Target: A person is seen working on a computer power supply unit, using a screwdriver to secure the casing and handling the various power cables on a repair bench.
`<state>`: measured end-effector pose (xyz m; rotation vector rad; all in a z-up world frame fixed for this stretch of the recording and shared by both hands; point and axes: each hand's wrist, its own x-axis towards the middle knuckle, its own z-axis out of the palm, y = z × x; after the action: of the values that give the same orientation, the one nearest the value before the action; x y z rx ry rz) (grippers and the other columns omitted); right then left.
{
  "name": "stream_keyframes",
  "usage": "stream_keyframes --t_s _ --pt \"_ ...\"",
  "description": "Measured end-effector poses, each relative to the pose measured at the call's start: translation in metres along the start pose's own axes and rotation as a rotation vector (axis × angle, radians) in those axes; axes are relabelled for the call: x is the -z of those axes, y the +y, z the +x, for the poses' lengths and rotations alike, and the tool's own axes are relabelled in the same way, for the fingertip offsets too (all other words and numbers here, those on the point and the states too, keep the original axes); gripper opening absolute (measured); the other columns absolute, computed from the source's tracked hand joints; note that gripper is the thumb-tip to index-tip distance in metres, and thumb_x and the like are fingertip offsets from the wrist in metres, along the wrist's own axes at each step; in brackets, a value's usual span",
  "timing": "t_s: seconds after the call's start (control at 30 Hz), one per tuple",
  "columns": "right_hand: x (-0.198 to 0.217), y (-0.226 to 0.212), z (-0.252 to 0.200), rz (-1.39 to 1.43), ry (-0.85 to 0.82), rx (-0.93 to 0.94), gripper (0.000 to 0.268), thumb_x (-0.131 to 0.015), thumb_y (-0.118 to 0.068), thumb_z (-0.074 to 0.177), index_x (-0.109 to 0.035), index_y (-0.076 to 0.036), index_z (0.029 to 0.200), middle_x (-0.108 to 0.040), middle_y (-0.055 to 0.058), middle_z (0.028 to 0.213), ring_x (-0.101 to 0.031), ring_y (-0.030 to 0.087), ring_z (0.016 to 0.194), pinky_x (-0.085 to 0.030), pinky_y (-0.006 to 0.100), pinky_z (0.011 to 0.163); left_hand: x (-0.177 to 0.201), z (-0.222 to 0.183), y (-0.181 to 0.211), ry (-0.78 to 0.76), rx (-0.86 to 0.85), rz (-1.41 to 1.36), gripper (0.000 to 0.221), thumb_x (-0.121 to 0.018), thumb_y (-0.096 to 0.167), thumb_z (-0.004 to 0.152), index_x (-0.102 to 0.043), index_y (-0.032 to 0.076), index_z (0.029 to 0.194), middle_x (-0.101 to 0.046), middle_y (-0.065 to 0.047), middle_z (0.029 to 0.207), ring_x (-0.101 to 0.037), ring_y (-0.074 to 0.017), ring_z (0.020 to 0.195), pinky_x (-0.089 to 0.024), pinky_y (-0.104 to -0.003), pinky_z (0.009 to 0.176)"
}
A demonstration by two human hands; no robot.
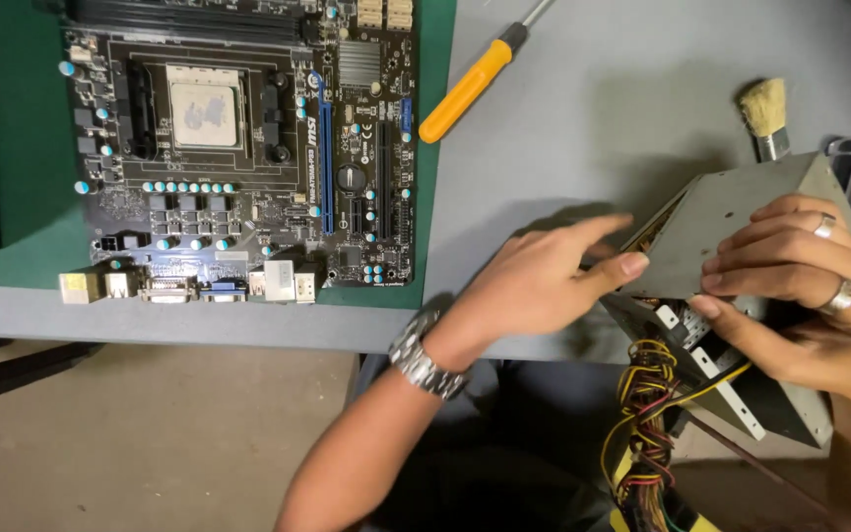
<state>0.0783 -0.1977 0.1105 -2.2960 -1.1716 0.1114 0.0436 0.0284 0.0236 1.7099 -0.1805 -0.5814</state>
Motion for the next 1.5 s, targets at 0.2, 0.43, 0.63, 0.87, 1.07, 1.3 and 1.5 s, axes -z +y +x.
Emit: stream_keyframes --t_s 0.2,0.43,0.63,0.87,1.07,1.3,1.5 --pt "0.005 -0.018 0.013 0.014 0.035 0.009 0.015 -0.082 0.001 0.082 -0.068 0.003 0.082 -0.071 0.016 0.086 -0.068 0.03 0.084 -0.05 0.045 0.095 0.004 0.026 -0.005 -0.068 -0.014 -0.062 0.07 -0.06 0.063 0.071 -0.073 0.012 0.115 -0.079 -0.003 0.118 -0.074 -0.0183 0.116 -0.055 -0.031 0.092" --pt "0.0 -0.01 0.016 0.065 0.111 0.066 0.016 -0.083 -0.001 0.08 -0.068 0.003 0.078 -0.07 0.016 0.082 -0.066 0.028 0.077 -0.052 0.044 0.086 0.004 0.023 -0.01 -0.089 -0.167 0.084 0.067 -0.056 0.068 0.075 -0.077 0.015 0.109 -0.08 0.004 0.1 -0.069 -0.0072 0.089 -0.05 -0.03 0.074" --pt "0.002 -0.008 0.017 0.105 0.103 0.074 0.014 -0.081 -0.001 0.08 -0.068 0.002 0.08 -0.07 0.014 0.08 -0.066 0.027 0.076 -0.052 0.04 0.082 0.006 0.027 -0.015 -0.123 -0.316 0.1 0.065 -0.063 0.061 0.087 -0.019 0.018 0.066 -0.018 0.005 0.066 -0.02 -0.0118 0.064 -0.019 -0.031 0.056" --pt "-0.009 -0.001 0.008 0.082 0.126 0.123 0.015 -0.083 -0.008 0.083 -0.069 -0.003 0.086 -0.071 0.007 0.087 -0.064 0.025 0.079 -0.047 0.041 0.091 -0.006 0.005 -0.009 -0.126 -0.245 -0.251 0.074 -0.081 0.043 0.072 -0.064 0.001 0.131 -0.054 -0.005 0.113 -0.07 -0.0175 0.095 -0.058 -0.027 0.085" --pt "0.017 -0.004 -0.007 0.06 0.104 0.129 0.032 -0.08 -0.022 0.085 -0.07 -0.004 0.109 -0.069 0.011 0.107 -0.065 0.031 0.102 -0.047 0.049 0.107 -0.025 -0.014 -0.002 0.218 -0.46 0.003 0.059 -0.076 0.04 0.085 -0.063 0.01 0.135 -0.062 -0.011 0.139 -0.062 -0.0245 0.13 -0.046 -0.036 0.114" --pt "0.052 0.063 -0.13 -0.259 0.272 -0.744 0.082 -0.066 -0.045 0.102 -0.053 0.024 0.146 -0.06 0.043 0.137 -0.058 0.052 0.123 -0.045 0.057 0.096 -0.026 -0.015 0.009 0.127 -0.507 0.207 0.076 -0.066 0.046 0.097 -0.034 0.018 0.16 -0.036 -0.011 0.168 -0.034 -0.0278 0.158 -0.03 -0.046 0.129" --pt "-0.045 0.046 -0.134 0.385 0.888 -0.587 0.051 -0.054 -0.019 0.112 -0.041 0.01 0.151 -0.051 0.032 0.14 -0.046 0.037 0.134 -0.034 0.048 0.113 -0.028 -0.012 0.018 0.037 -0.587 0.234 0.085 -0.078 0.028 0.093 -0.031 0.014 0.163 -0.033 -0.026 0.163 -0.046 -0.0507 0.14 -0.05 -0.059 0.107"
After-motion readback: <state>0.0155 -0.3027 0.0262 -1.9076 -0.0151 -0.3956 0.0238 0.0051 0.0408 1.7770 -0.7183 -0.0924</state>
